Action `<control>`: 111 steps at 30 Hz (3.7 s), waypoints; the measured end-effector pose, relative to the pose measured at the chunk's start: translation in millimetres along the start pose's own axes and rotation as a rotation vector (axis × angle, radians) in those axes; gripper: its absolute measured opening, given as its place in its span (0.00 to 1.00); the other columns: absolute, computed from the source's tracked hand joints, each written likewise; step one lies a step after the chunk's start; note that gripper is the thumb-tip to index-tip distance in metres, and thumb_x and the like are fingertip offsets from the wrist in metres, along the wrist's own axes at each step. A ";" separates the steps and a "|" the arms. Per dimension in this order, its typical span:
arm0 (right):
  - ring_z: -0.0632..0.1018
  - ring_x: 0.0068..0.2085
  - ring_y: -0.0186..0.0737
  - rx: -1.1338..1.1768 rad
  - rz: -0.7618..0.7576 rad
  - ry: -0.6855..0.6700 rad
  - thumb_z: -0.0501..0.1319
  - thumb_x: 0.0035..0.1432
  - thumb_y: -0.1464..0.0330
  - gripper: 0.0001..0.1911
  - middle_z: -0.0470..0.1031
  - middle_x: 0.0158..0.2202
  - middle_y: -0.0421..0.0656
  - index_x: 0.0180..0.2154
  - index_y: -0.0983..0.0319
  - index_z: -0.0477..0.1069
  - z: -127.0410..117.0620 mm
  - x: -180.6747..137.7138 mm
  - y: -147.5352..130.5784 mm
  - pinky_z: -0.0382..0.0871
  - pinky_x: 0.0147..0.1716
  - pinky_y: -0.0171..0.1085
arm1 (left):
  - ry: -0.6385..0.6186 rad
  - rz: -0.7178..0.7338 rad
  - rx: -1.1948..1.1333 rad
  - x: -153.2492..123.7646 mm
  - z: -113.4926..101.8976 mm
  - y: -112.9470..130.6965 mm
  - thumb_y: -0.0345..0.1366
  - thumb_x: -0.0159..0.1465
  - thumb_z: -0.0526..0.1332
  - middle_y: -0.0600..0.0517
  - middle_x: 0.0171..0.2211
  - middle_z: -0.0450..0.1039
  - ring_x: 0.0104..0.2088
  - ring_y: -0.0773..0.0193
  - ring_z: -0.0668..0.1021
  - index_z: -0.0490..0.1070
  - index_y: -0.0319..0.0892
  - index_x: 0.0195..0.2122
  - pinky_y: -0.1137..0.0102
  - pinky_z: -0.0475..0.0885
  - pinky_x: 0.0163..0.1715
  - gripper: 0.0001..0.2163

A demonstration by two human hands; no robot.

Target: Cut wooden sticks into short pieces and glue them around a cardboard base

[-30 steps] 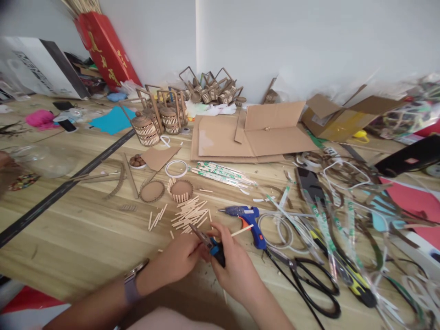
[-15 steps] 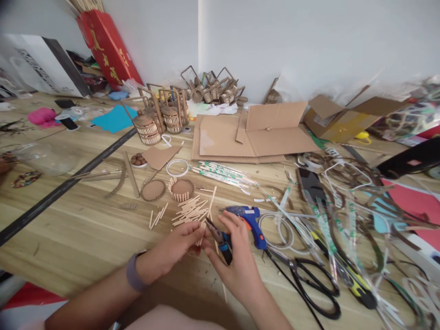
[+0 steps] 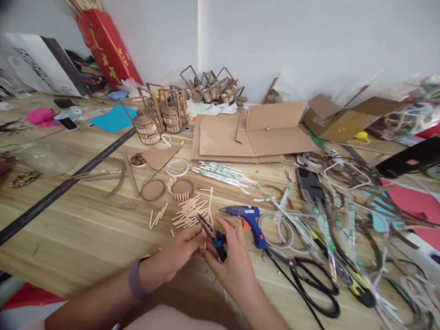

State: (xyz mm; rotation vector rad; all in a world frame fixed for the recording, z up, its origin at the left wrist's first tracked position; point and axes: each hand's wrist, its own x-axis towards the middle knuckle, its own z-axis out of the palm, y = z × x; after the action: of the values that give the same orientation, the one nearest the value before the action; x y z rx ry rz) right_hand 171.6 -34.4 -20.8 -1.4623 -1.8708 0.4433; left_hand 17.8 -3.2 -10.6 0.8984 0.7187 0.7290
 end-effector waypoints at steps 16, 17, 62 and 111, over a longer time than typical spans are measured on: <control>0.76 0.48 0.46 0.182 0.174 -0.194 0.61 0.57 0.64 0.20 0.73 0.47 0.47 0.51 0.59 0.66 -18.3 7.0 -6.4 0.71 0.49 0.43 | 0.033 0.073 0.113 -3.0 -4.7 2.9 0.58 0.60 0.61 0.49 0.33 0.75 0.34 0.60 0.75 0.71 0.38 0.35 0.67 0.68 0.38 0.23; 0.77 0.45 0.45 0.211 0.207 -0.246 0.60 0.58 0.62 0.17 0.75 0.44 0.45 0.49 0.59 0.68 -24.2 8.8 -7.6 0.72 0.46 0.42 | 0.041 0.076 0.153 -3.2 -6.8 3.3 0.57 0.61 0.61 0.49 0.32 0.75 0.33 0.61 0.75 0.71 0.38 0.34 0.67 0.67 0.37 0.22; 0.77 0.37 0.43 0.171 0.289 -0.602 0.57 0.58 0.66 0.06 0.78 0.34 0.41 0.35 0.59 0.71 -49.7 14.1 -16.0 0.70 0.38 0.38 | -0.191 0.007 0.609 -13.6 -9.2 18.4 0.45 0.69 0.51 0.52 0.22 0.75 0.24 0.65 0.73 0.72 0.38 0.37 0.74 0.64 0.28 0.17; 0.75 0.41 0.43 0.350 0.302 -0.564 0.57 0.58 0.64 0.07 0.75 0.36 0.41 0.38 0.59 0.69 -44.6 15.8 -18.7 0.70 0.43 0.38 | -0.221 -0.147 -0.187 -6.9 -4.8 11.0 0.51 0.57 0.65 0.64 0.10 0.53 0.12 0.74 0.56 0.69 0.39 0.31 0.74 0.53 0.17 0.18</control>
State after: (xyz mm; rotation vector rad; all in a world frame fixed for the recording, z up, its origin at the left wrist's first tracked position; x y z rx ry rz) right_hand 188.5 -32.0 27.2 -1.4720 -1.8447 1.3745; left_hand 7.5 -2.0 -1.5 0.7338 0.5056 0.5462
